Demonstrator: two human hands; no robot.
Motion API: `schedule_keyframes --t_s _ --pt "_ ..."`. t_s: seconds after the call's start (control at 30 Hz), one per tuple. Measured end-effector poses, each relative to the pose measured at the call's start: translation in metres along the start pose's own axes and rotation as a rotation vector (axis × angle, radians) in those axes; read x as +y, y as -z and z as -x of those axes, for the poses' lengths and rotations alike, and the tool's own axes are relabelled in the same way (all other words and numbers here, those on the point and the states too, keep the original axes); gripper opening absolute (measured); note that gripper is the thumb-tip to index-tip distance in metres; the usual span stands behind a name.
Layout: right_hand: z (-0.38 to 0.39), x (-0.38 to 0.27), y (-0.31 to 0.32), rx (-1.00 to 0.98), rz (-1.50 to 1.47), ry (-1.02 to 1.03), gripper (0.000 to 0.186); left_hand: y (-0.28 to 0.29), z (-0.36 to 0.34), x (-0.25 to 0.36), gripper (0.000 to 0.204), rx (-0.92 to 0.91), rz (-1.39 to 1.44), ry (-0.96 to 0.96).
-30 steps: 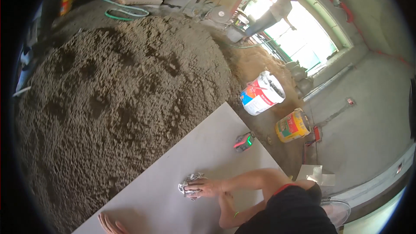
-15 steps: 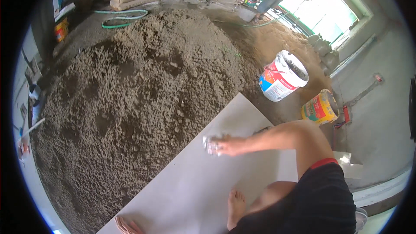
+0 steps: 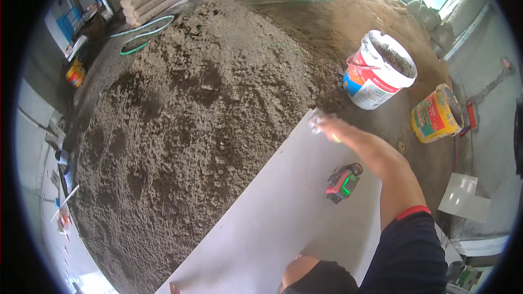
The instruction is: The person installs large floor tiles by using a rubber mallet to level them, inserting spacers, and wiping the surfaces with a cloth. They move across the room to handle a long metal leveling bar and clear debris from the tiled surface.
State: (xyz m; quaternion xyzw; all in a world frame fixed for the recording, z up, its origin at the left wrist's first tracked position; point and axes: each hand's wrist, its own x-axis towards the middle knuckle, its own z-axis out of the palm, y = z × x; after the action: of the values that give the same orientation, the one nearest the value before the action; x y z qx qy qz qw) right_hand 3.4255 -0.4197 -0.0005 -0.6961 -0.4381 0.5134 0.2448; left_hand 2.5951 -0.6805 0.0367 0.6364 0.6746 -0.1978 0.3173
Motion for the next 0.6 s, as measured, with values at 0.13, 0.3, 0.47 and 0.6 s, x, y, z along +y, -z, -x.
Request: schedule_keyframes --t_s 0.13,0.3,0.47,0.6 --pt "0.025 -0.020 0.036 0.211 1.002 0.497 0.060 0.056 -0.030 0.020 0.093 -0.564 -0.239 -0.005" --pt "0.065 -0.027 -0.090 -0.578 0.696 0.689 0.048 0.076 -0.083 0.147 0.061 -0.878 -0.438 -0.127" --pt "0.035 0.035 -0.078 -0.596 0.688 0.679 0.035 0.019 -0.104 0.255 0.044 -0.952 -0.153 -0.220" --pt "-0.004 0.037 0.042 0.215 -0.552 -0.184 0.028 0.016 -0.087 0.262 0.040 -0.591 0.042 -0.240"
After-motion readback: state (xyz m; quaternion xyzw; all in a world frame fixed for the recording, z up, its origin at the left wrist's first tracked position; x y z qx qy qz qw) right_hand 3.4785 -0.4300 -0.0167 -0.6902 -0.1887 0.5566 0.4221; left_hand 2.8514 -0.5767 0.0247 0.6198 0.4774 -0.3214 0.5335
